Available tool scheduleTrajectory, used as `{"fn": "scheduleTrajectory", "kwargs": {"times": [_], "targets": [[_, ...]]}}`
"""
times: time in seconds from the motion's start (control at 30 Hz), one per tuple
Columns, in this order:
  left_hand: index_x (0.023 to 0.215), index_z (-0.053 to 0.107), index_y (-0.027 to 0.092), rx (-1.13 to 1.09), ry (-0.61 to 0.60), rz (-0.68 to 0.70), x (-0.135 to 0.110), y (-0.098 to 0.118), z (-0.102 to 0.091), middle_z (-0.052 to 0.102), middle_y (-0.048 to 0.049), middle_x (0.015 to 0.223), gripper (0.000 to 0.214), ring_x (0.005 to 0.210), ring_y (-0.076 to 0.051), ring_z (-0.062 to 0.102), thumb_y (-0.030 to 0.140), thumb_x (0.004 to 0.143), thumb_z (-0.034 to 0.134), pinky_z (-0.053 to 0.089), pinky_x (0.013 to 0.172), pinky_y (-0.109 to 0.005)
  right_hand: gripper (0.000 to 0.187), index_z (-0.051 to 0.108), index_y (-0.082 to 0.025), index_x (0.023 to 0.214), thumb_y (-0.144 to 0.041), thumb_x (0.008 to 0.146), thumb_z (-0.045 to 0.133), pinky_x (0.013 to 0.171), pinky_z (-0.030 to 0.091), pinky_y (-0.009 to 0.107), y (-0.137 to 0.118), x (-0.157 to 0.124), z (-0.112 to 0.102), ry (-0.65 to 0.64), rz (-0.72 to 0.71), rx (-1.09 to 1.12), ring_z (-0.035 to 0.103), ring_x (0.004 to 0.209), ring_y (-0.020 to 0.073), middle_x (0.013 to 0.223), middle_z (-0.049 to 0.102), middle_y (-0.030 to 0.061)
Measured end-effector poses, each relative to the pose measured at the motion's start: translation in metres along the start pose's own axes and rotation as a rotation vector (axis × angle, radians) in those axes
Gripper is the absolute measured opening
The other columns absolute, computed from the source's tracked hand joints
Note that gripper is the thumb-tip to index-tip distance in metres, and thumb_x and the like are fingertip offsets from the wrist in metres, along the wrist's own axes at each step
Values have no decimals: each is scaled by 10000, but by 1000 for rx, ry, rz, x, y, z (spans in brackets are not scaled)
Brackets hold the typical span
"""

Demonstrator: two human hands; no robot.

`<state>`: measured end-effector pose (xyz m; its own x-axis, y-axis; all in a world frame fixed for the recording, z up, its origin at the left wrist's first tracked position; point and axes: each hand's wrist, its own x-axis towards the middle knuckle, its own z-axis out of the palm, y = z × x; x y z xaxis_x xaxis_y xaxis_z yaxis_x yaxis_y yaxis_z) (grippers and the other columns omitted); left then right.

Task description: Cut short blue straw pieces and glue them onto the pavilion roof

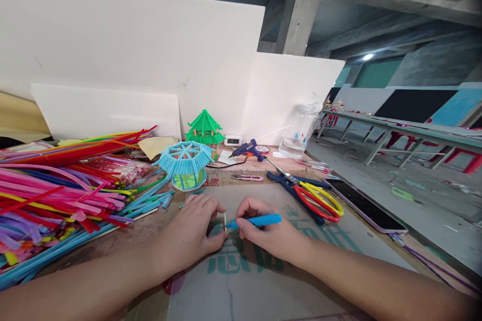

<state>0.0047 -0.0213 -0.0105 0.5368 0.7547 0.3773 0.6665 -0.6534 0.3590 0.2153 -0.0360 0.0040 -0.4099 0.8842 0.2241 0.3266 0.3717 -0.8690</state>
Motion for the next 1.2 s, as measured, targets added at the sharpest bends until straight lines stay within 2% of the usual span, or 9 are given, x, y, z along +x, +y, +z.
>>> {"fn": "scheduleTrajectory", "kwargs": {"times": [0.3, 1.2], "targets": [[966, 571, 196, 36, 19, 52, -1, 1, -2, 604, -24, 899, 237, 906, -248, 577, 293, 809, 721, 432, 801, -370, 123, 521, -223, 806, -298, 869, 595, 543, 418, 266, -1, -3, -1, 5, 24, -8, 535, 596, 134, 671, 600, -14], [966, 562, 197, 40, -4, 46, -1, 1, -4, 602, -21, 904, 228, 909, -238, 573, 308, 824, 699, 439, 842, -377, 159, 531, -214, 835, -342, 893, 607, 560, 440, 253, 2, -3, -2, 45, 16, 0, 550, 609, 130, 692, 626, -5]]}}
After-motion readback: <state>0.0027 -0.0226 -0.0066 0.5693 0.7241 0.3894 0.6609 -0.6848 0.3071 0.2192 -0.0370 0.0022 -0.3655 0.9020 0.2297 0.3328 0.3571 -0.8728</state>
